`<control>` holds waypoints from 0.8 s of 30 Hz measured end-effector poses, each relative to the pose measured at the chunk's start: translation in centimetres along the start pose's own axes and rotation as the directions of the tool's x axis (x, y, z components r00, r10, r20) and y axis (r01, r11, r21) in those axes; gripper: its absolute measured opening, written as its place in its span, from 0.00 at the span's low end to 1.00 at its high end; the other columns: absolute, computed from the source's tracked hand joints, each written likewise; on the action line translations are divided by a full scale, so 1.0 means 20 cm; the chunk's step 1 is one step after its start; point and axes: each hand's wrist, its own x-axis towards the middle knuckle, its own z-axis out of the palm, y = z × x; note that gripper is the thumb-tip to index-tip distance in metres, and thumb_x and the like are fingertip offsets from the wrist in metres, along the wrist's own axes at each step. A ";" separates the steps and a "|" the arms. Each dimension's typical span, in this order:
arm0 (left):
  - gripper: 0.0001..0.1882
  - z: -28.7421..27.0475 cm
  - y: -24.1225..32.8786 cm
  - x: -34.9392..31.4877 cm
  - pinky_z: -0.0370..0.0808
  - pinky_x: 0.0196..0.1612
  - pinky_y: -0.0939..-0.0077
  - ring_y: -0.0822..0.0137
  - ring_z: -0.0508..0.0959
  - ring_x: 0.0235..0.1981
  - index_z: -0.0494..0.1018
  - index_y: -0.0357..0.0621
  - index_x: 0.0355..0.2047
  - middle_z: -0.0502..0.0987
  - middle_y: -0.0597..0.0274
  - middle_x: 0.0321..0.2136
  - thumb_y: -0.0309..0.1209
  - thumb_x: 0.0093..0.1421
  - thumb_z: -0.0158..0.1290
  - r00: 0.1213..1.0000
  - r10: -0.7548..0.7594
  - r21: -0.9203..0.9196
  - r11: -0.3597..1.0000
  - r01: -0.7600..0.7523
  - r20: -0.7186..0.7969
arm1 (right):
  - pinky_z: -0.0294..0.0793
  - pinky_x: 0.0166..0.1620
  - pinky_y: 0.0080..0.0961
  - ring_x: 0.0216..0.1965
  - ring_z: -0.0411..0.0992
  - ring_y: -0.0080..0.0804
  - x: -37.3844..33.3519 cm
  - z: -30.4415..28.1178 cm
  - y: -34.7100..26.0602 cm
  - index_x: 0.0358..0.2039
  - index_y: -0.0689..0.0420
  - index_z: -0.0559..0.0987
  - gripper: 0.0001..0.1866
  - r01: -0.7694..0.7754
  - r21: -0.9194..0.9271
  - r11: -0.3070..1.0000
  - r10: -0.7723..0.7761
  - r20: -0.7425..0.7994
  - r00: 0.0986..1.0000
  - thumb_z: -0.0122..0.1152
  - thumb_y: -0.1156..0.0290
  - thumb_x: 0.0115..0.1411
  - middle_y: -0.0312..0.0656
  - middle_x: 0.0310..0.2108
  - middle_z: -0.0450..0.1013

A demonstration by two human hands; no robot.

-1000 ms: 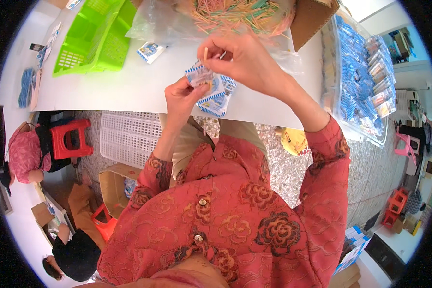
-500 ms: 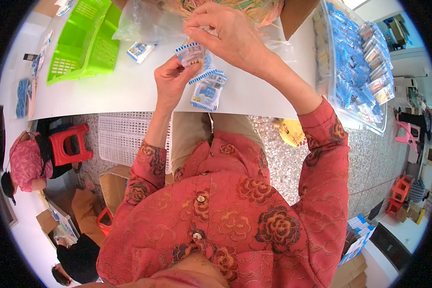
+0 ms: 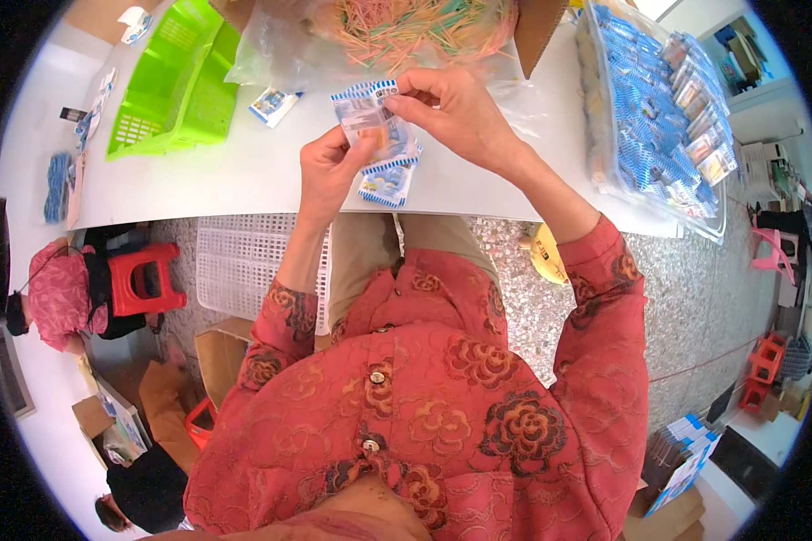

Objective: Packaging rubber bands into small plastic sachets and sealing them at a workbench.

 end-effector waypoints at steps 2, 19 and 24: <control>0.08 0.02 0.03 -0.01 0.71 0.34 0.85 0.81 0.73 0.30 0.76 0.33 0.37 0.78 0.65 0.31 0.23 0.58 0.54 0.992 0.058 -0.064 0.996 -0.065 -0.114 | 0.64 0.32 0.14 0.28 0.63 0.13 -0.02 0.01 -0.04 0.36 0.64 0.76 0.07 0.007 -0.056 0.998 -0.011 -0.061 0.998 0.55 0.73 0.60 0.30 0.26 0.69; 0.05 0.00 0.03 -0.12 0.71 0.34 0.84 0.79 0.74 0.30 0.75 0.33 0.32 0.77 0.65 0.29 0.19 0.54 0.56 0.999 0.008 0.018 1.000 -0.007 -0.045 | 0.70 0.36 0.18 0.32 0.71 0.17 -0.16 0.16 0.06 0.34 0.61 0.79 0.07 -0.014 0.216 0.976 0.034 -0.090 0.995 0.63 0.73 0.54 0.33 0.28 0.75; 0.06 -0.03 -0.05 -0.22 0.67 0.29 0.88 0.81 0.72 0.27 0.76 0.35 0.33 0.76 0.69 0.26 0.21 0.54 0.57 0.997 -0.075 0.216 0.973 0.074 -0.003 | 0.68 0.33 0.18 0.29 0.69 0.16 -0.24 0.21 0.10 0.33 0.61 0.79 0.08 -0.045 0.132 0.990 0.045 0.000 0.999 0.64 0.72 0.53 0.34 0.28 0.75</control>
